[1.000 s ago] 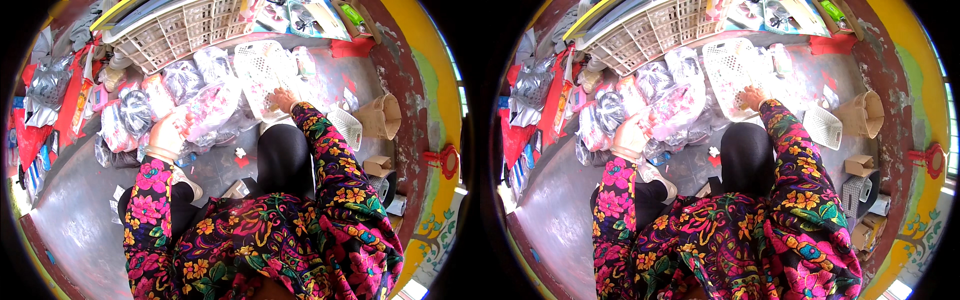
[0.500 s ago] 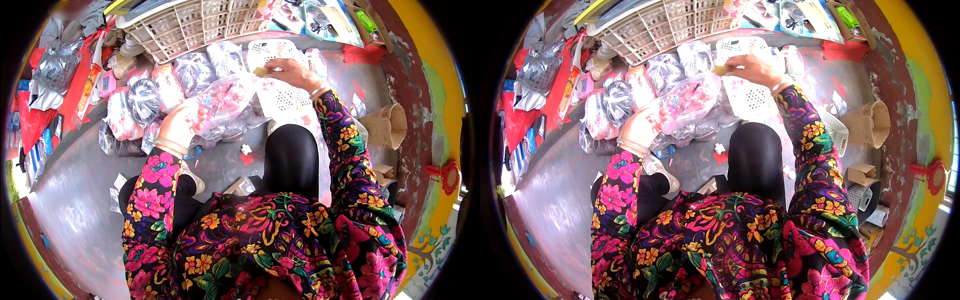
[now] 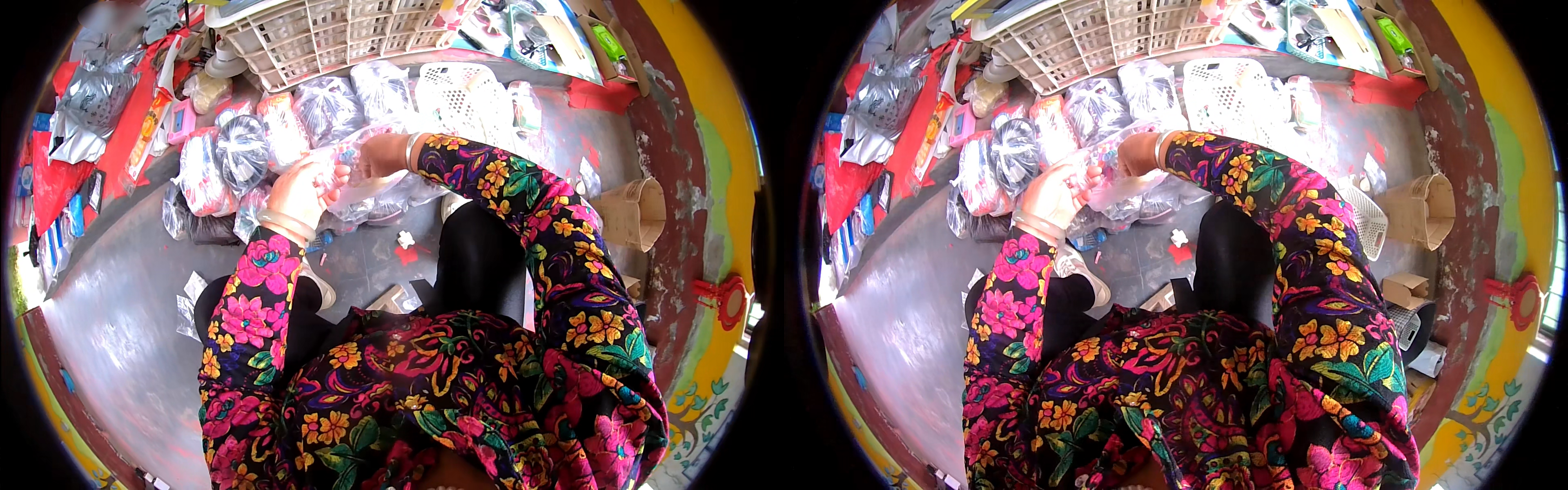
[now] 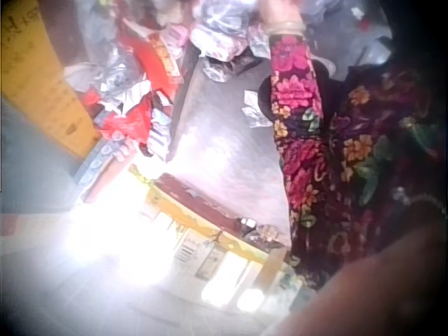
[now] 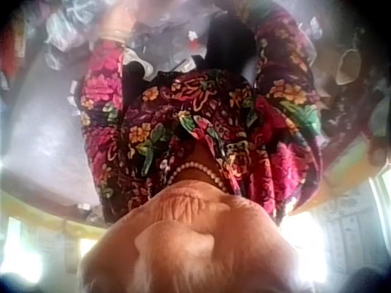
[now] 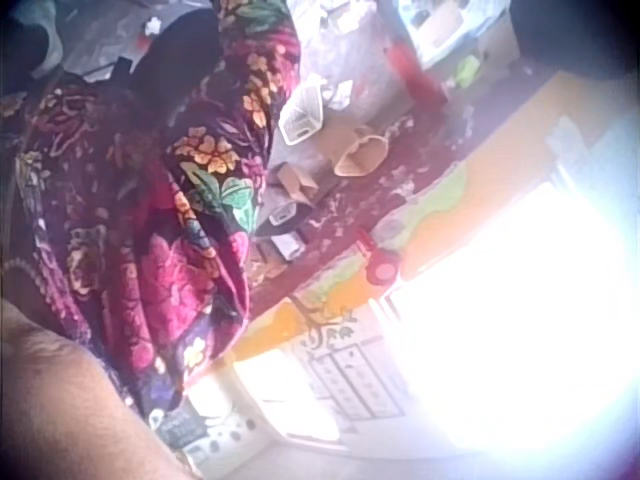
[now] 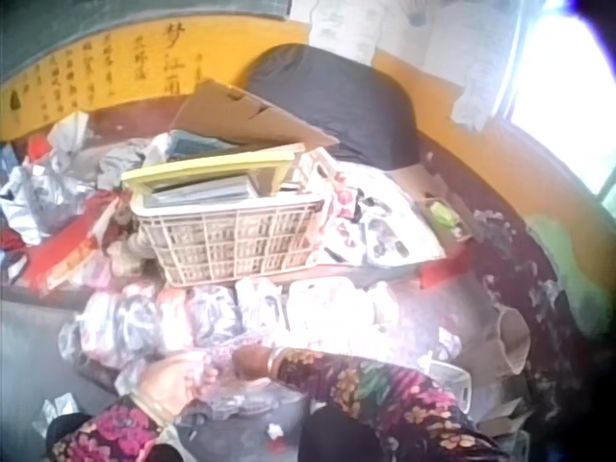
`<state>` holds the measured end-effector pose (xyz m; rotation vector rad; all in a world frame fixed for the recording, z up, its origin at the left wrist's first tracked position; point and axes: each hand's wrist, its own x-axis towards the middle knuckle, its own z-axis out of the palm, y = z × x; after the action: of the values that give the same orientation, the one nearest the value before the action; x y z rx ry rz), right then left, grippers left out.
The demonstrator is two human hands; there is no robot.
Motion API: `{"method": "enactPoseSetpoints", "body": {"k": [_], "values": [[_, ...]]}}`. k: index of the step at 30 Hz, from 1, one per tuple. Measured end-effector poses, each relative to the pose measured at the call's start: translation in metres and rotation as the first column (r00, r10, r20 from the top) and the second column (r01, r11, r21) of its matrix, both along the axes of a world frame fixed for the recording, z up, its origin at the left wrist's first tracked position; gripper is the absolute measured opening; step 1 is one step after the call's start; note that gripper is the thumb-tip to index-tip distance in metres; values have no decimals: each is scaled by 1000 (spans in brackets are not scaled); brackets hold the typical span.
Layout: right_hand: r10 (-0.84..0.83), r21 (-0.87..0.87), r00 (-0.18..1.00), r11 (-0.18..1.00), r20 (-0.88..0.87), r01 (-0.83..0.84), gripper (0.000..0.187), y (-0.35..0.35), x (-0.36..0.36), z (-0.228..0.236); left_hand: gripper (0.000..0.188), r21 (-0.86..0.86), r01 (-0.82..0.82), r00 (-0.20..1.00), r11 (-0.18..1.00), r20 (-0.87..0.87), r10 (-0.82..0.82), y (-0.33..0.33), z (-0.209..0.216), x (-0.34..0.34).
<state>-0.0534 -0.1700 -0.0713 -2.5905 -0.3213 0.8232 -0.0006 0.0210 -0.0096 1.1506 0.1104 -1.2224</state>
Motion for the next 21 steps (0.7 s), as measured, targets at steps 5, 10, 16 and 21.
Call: {"method": "enactPoseSetpoints", "body": {"k": [5, 10, 16, 21], "values": [[-30, -170, 990, 984, 141, 54, 18, 12, 1, 7, 31, 26, -17, 1000, 1000, 11, 17, 4, -2, 2], [32, -159, 986, 987, 164, -5, 17, 7, -8, -25, 31, -17, 24, 1000, 1000, -15, -25, -3, -6, 4], [-239, 405, 954, 902, 183, 148, 19, -34, 0, 43, 18, -15, -89, 995, 996, -49, 88, -3, 1, 2], [-731, 563, 659, 625, 178, 541, 19, -113, -44, 100, 18, 10, -111, 992, 994, -63, 111, 2, 0, 2]]}}
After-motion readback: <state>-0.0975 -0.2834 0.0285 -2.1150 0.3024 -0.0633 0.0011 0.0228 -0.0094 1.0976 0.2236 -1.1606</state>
